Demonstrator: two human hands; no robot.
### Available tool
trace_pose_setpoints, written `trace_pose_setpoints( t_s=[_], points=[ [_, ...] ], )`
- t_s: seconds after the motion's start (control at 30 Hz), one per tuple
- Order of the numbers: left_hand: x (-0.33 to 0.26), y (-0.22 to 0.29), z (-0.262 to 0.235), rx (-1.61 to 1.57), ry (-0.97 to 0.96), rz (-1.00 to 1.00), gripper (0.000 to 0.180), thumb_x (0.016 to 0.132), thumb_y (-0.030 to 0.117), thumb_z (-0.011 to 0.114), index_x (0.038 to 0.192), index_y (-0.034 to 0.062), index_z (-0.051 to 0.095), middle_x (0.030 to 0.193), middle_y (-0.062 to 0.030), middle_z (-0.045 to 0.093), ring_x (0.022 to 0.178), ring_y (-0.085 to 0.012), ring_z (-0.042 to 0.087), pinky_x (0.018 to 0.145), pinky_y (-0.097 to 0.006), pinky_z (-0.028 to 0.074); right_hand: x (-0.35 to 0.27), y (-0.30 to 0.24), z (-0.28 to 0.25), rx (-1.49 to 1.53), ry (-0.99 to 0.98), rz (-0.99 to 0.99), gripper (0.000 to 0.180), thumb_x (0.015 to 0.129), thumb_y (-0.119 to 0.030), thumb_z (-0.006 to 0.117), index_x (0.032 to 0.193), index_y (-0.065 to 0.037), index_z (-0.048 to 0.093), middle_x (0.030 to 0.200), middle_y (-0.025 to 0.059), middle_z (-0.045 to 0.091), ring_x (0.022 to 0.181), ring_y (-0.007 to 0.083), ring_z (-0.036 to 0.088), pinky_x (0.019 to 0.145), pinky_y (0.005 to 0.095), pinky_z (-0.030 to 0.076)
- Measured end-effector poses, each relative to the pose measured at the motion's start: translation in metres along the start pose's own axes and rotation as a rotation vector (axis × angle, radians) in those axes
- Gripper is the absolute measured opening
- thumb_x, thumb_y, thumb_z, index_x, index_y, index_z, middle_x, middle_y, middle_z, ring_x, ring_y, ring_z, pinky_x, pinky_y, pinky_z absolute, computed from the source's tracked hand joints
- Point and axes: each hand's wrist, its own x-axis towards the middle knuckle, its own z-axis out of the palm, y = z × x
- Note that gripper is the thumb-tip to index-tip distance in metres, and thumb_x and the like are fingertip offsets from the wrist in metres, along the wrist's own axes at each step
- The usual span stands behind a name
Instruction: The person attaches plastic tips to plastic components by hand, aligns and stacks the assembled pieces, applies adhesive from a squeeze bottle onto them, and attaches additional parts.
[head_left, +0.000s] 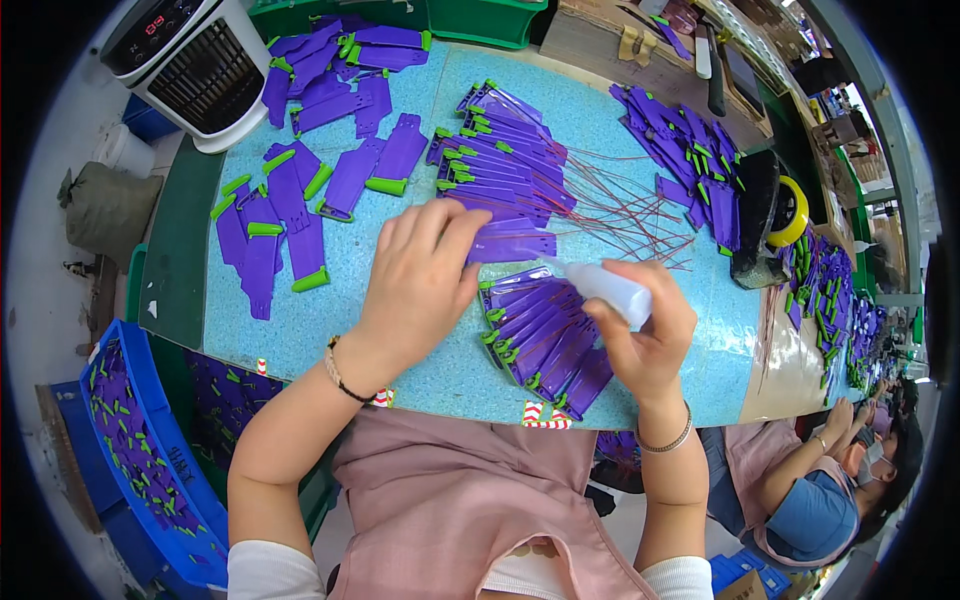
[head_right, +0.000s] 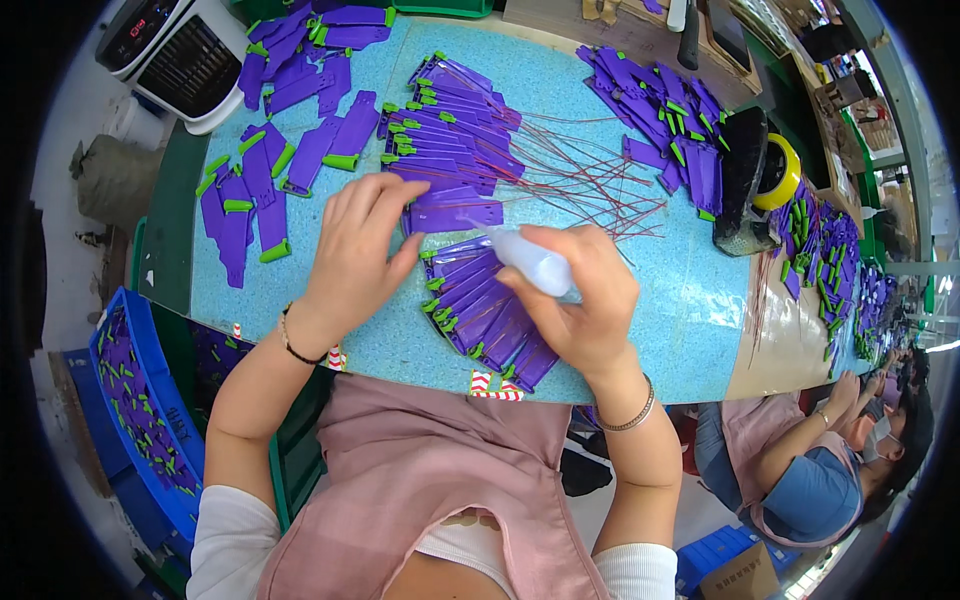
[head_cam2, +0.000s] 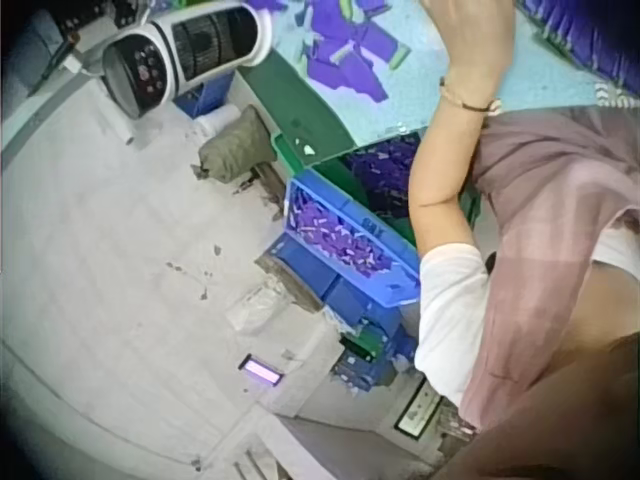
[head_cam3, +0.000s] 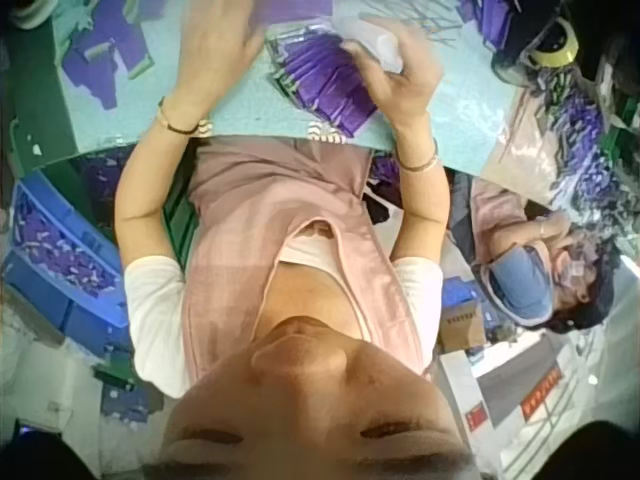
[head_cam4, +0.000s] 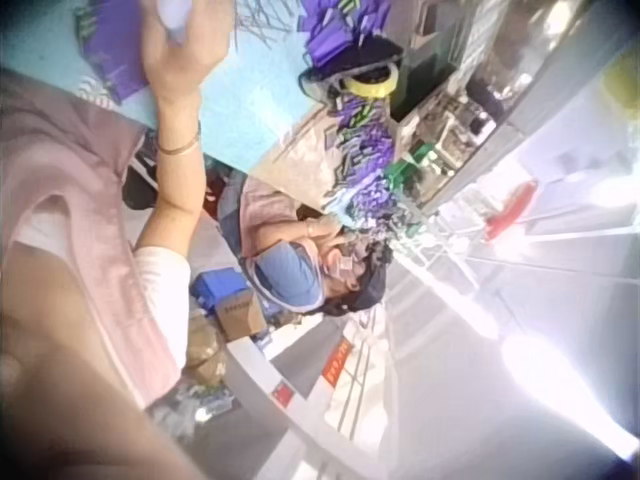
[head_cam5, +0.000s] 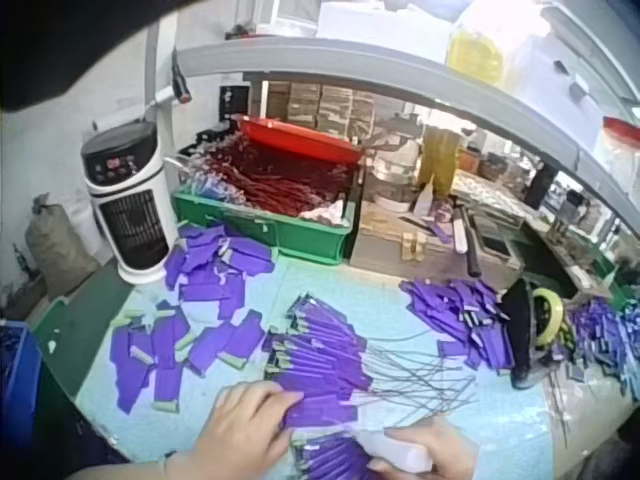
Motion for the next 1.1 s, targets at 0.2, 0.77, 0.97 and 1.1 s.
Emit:
trace_pose_setpoints(
  t_s=[0.2,0.77,0.97,1.1],
  points=[
    [-0.007,0.004,0.005,-0.061,-0.03,-0.076,0.051,0.069,0.001,0.07,0.118,0.0044,0.053,0.106,-0.0131,0.049,0.099,-0.0316,0.05,0.087,-0.04,0.04,0.001,-0.007,0.007,-0.01,-0.048,-0.091,0.042,0.062,-0.01,0.084,0.099,-0.005,0.065,0.076,0.0066,0.064,0.065,0.0219,0.058,0.06,0.0317,0.043],
    [-0.008,0.002,0.006,-0.119,-0.017,-0.094,0.053,0.07,0.0,0.069,0.119,0.0051,0.052,0.107,-0.0138,0.05,0.102,-0.0328,0.049,0.09,-0.04,0.039,0.011,-0.002,0.013,-0.113,-0.044,-0.211,0.039,0.064,-0.01,0.081,0.099,-0.006,0.064,0.077,0.0045,0.064,0.065,0.0205,0.056,0.062,0.032,0.039],
    [-0.008,0.002,0.005,-0.117,-0.023,-0.099,0.056,0.069,0.0,0.069,0.121,0.0048,0.051,0.109,-0.0145,0.05,0.103,-0.0333,0.05,0.09,-0.04,0.039,0.006,-0.007,0.01,-0.074,-0.007,-0.145,0.042,0.063,-0.01,0.082,0.101,-0.006,0.064,0.079,0.004,0.065,0.068,0.0205,0.058,0.064,0.0318,0.04],
    [-0.008,0.001,0.006,-0.127,-0.007,-0.101,0.057,0.069,-0.001,0.069,0.122,0.0046,0.05,0.109,-0.0148,0.05,0.104,-0.0338,0.05,0.091,-0.04,0.04,0.007,-0.01,0.02,0.056,-0.064,-0.159,0.043,0.063,-0.01,0.082,0.102,-0.006,0.064,0.08,0.0049,0.065,0.072,0.0216,0.061,0.065,0.0321,0.043]
  ],
)
